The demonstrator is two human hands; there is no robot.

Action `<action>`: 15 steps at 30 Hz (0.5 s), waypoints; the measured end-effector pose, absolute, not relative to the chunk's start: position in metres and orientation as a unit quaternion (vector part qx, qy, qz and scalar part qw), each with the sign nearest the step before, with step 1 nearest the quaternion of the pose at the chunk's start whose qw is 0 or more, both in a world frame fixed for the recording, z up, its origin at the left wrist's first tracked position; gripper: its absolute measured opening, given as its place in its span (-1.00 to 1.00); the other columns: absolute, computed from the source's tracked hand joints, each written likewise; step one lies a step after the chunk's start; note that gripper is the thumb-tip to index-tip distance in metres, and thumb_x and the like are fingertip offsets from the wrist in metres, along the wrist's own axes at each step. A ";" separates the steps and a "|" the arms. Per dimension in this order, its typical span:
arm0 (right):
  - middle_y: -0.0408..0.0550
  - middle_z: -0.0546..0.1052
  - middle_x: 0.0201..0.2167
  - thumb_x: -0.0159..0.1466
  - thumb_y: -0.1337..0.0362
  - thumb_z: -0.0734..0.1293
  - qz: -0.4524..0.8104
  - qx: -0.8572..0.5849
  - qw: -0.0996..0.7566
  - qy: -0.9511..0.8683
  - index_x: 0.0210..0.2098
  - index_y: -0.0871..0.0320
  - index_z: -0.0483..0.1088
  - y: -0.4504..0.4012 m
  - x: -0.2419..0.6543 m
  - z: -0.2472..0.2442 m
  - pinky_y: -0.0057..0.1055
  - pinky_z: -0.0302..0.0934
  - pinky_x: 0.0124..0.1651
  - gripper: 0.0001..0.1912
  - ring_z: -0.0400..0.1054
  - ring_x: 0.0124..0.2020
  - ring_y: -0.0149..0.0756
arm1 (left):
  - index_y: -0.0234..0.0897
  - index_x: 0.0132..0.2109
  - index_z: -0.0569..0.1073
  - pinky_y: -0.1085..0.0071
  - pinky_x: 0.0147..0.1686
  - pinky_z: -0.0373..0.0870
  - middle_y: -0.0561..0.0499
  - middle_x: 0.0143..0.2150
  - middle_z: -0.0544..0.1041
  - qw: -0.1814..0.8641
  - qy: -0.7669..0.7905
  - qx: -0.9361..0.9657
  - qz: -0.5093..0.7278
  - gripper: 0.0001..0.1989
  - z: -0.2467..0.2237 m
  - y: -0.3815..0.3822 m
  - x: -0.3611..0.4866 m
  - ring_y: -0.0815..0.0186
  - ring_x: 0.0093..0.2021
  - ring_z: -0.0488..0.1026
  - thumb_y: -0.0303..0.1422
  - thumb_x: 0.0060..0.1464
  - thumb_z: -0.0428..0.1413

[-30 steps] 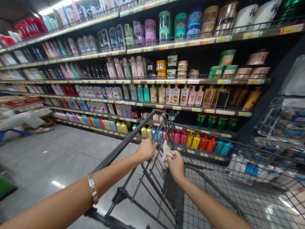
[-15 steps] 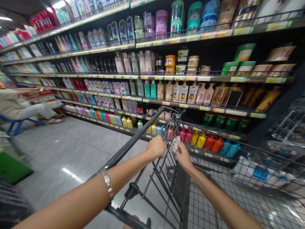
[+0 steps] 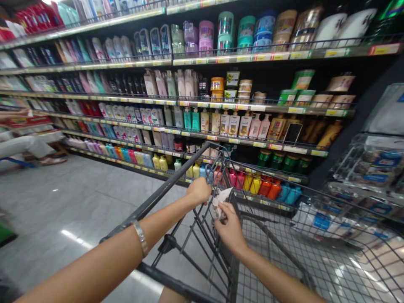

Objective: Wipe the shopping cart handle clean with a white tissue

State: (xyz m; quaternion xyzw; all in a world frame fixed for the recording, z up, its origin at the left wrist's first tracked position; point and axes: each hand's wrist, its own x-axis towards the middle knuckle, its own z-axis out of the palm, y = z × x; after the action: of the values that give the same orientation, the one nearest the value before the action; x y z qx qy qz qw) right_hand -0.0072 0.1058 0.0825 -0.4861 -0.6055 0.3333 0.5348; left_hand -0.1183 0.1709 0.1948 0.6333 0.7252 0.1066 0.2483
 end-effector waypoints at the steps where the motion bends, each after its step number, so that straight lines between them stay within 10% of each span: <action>1: 0.01 0.35 -0.05 -0.04 0.50 0.18 0.350 -0.481 0.527 -0.607 -0.05 0.17 0.38 0.099 -0.008 0.084 -0.38 0.14 0.04 -0.46 0.25 0.00 -0.27 | -0.43 -0.18 0.40 0.43 -0.52 0.36 -0.16 -0.45 0.57 0.250 0.725 0.633 0.107 -0.74 0.195 0.171 -0.118 0.23 -0.52 0.53 -0.40 0.08 -0.11; 9: -0.09 0.44 -0.39 0.03 0.43 0.28 0.423 -0.432 0.459 -0.651 -0.40 0.13 0.50 0.071 0.002 0.103 -0.44 0.18 -0.26 -0.81 0.32 -0.32 -0.32 | -0.42 -0.20 0.43 0.44 -0.52 0.38 -0.17 -0.42 0.58 0.260 0.726 0.629 0.097 -0.74 0.197 0.172 -0.116 0.22 -0.51 0.53 -0.37 0.09 -0.09; 15: -0.07 0.48 -0.35 -0.10 0.34 0.33 0.385 -0.486 0.566 -0.542 -0.55 0.16 0.41 0.118 0.024 0.117 -0.37 0.18 -0.16 -0.94 0.33 -0.24 -0.23 | -0.44 -0.25 0.45 0.46 -0.59 0.35 -0.18 -0.43 0.58 0.270 0.728 0.623 0.093 -0.76 0.201 0.171 -0.112 0.24 -0.54 0.52 -0.40 0.08 -0.08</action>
State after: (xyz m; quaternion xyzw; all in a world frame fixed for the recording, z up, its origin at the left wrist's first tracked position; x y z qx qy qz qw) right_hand 0.0244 0.1179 0.1165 -0.4864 -0.5421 0.3855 0.5665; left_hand -0.1123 0.1706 0.2006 0.6230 0.7281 0.0932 0.2703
